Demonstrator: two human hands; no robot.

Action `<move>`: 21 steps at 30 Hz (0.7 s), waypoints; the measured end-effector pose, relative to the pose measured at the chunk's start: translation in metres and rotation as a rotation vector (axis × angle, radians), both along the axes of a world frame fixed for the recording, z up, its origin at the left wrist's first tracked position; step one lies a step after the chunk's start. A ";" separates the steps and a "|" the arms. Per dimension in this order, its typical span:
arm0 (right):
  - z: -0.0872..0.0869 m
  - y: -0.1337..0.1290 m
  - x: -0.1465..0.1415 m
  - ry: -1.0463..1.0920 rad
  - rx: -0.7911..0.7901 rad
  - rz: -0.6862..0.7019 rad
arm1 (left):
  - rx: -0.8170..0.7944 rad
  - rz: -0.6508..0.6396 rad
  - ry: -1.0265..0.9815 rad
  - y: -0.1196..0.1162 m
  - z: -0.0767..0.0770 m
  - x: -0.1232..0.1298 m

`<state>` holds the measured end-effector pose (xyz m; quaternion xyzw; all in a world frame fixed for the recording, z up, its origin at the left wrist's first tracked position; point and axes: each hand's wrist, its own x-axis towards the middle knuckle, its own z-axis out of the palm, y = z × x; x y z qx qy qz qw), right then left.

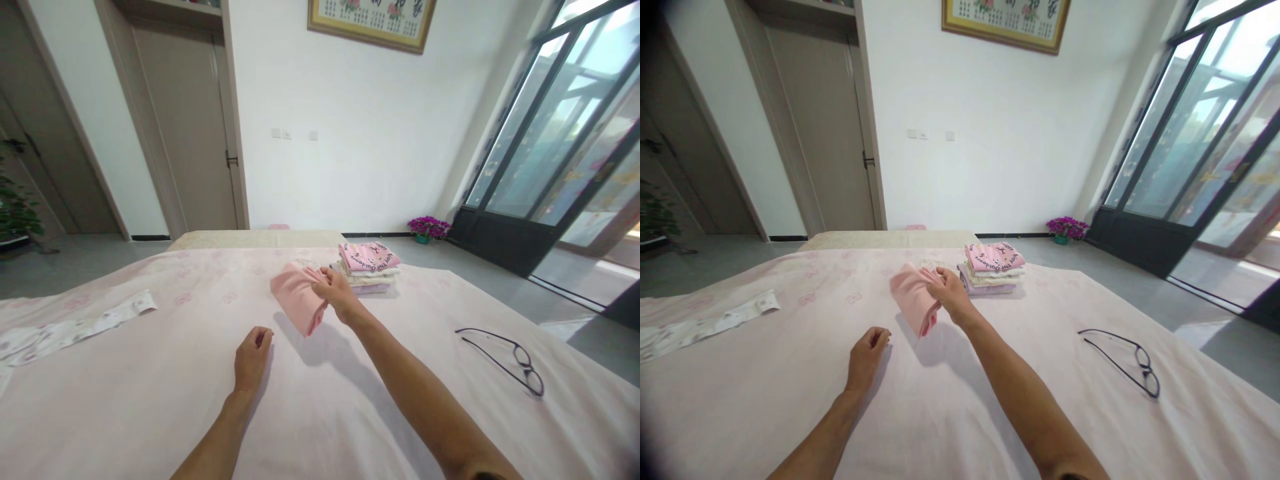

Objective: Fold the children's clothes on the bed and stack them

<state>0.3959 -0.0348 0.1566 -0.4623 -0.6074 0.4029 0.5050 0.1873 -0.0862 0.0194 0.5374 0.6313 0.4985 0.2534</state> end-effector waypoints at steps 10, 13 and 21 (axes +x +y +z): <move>0.001 0.115 0.008 -0.030 -0.095 -0.250 | -0.068 -0.057 0.076 0.001 0.003 0.001; -0.030 0.125 0.021 -0.106 -0.139 -0.355 | -0.075 -0.073 0.091 0.001 0.006 0.002; -0.049 0.150 0.027 -0.234 -0.116 -0.381 | -0.116 -0.087 0.139 0.001 0.010 0.004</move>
